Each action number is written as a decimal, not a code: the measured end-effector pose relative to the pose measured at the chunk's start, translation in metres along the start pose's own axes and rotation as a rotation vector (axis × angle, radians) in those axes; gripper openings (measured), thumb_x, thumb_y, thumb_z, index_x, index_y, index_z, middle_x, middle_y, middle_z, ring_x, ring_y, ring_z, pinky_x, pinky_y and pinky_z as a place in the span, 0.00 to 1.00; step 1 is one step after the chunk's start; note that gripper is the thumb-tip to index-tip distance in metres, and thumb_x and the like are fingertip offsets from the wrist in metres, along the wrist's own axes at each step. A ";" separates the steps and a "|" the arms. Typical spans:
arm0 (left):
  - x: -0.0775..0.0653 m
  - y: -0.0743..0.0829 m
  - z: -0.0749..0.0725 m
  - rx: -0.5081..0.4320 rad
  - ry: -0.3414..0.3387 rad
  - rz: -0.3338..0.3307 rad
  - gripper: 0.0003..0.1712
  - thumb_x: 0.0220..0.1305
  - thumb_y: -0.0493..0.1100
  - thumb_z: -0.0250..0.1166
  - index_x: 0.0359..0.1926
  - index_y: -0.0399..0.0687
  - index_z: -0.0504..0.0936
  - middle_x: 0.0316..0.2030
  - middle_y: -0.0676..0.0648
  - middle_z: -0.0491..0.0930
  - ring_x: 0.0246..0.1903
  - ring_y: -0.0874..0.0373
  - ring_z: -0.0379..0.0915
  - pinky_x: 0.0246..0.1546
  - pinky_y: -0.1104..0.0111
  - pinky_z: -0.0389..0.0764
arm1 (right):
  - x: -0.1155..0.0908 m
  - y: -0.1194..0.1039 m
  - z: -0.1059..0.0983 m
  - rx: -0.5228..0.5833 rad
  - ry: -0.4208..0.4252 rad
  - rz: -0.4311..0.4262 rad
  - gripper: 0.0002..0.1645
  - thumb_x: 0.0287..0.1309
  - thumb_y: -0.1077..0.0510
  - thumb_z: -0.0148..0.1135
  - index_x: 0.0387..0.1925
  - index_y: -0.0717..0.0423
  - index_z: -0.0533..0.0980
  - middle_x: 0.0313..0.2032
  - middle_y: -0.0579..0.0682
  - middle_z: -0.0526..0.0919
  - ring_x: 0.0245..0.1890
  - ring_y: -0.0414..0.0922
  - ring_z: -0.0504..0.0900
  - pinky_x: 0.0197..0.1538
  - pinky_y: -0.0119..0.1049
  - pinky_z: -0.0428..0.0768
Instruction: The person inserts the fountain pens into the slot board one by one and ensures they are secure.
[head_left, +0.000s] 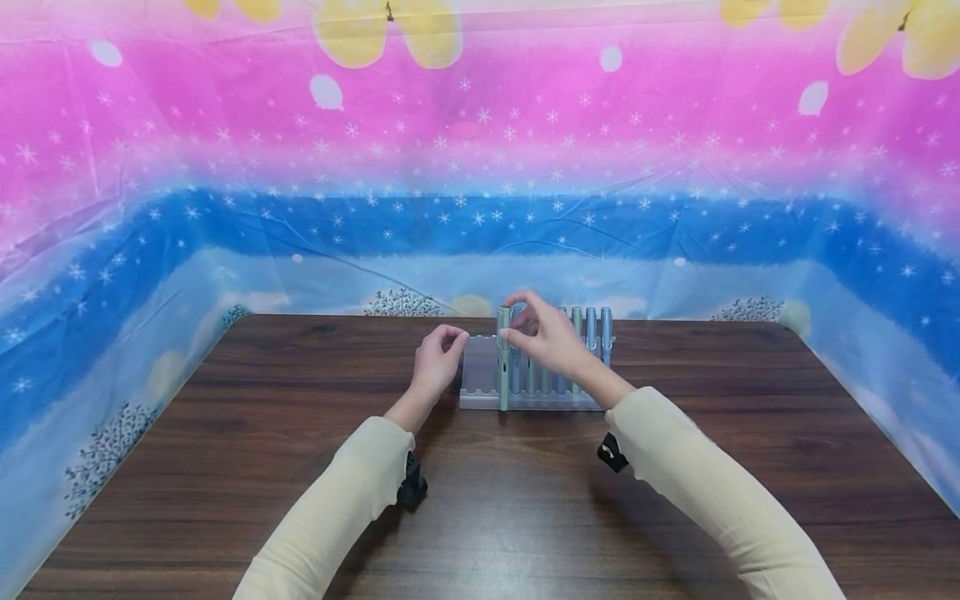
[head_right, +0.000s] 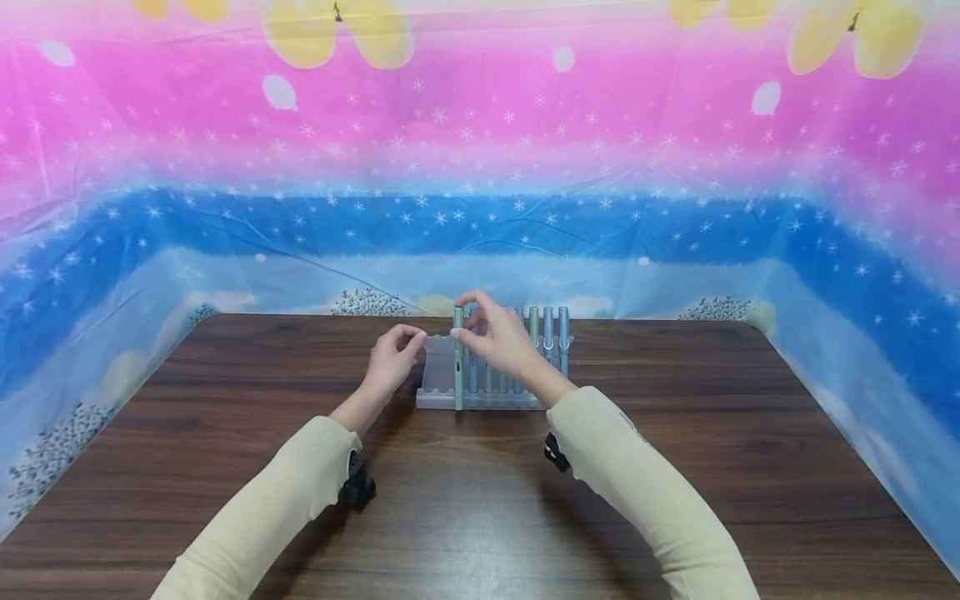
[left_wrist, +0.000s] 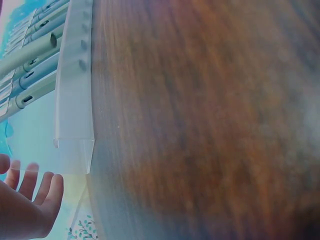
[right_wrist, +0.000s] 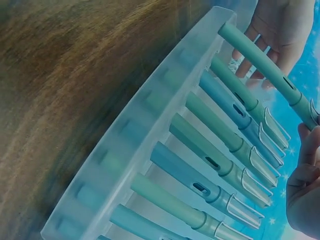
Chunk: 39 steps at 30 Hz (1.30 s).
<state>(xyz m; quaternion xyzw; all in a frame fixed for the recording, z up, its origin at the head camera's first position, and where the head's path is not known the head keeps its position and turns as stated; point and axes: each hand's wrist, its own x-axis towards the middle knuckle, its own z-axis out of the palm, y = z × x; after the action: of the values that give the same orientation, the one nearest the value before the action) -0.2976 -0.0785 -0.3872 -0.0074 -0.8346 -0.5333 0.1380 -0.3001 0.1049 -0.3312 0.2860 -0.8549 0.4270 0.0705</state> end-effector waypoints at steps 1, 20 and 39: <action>0.000 0.000 0.000 -0.001 0.000 0.002 0.11 0.62 0.43 0.55 0.38 0.39 0.76 0.37 0.43 0.77 0.41 0.52 0.71 0.42 0.62 0.70 | 0.001 0.000 0.000 0.009 0.003 0.003 0.22 0.52 0.57 0.61 0.49 0.52 0.66 0.30 0.48 0.78 0.23 0.48 0.77 0.25 0.37 0.74; 0.000 0.000 0.000 -0.016 -0.009 -0.015 0.11 0.62 0.44 0.54 0.39 0.40 0.76 0.38 0.44 0.77 0.40 0.52 0.71 0.41 0.62 0.72 | 0.004 -0.001 0.010 -0.042 0.199 -0.203 0.20 0.53 0.58 0.60 0.47 0.53 0.66 0.28 0.48 0.79 0.13 0.38 0.69 0.15 0.33 0.67; 0.000 0.000 0.000 -0.042 -0.019 -0.016 0.10 0.62 0.42 0.54 0.38 0.39 0.76 0.38 0.43 0.77 0.35 0.53 0.73 0.37 0.63 0.74 | -0.003 0.007 0.032 -0.103 0.180 -0.234 0.20 0.54 0.58 0.59 0.49 0.50 0.66 0.31 0.48 0.80 0.13 0.36 0.67 0.16 0.31 0.67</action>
<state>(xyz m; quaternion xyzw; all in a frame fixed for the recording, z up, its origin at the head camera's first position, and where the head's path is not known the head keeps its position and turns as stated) -0.2976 -0.0786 -0.3868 -0.0087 -0.8245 -0.5517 0.1258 -0.2978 0.0851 -0.3570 0.3400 -0.8268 0.3955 0.2108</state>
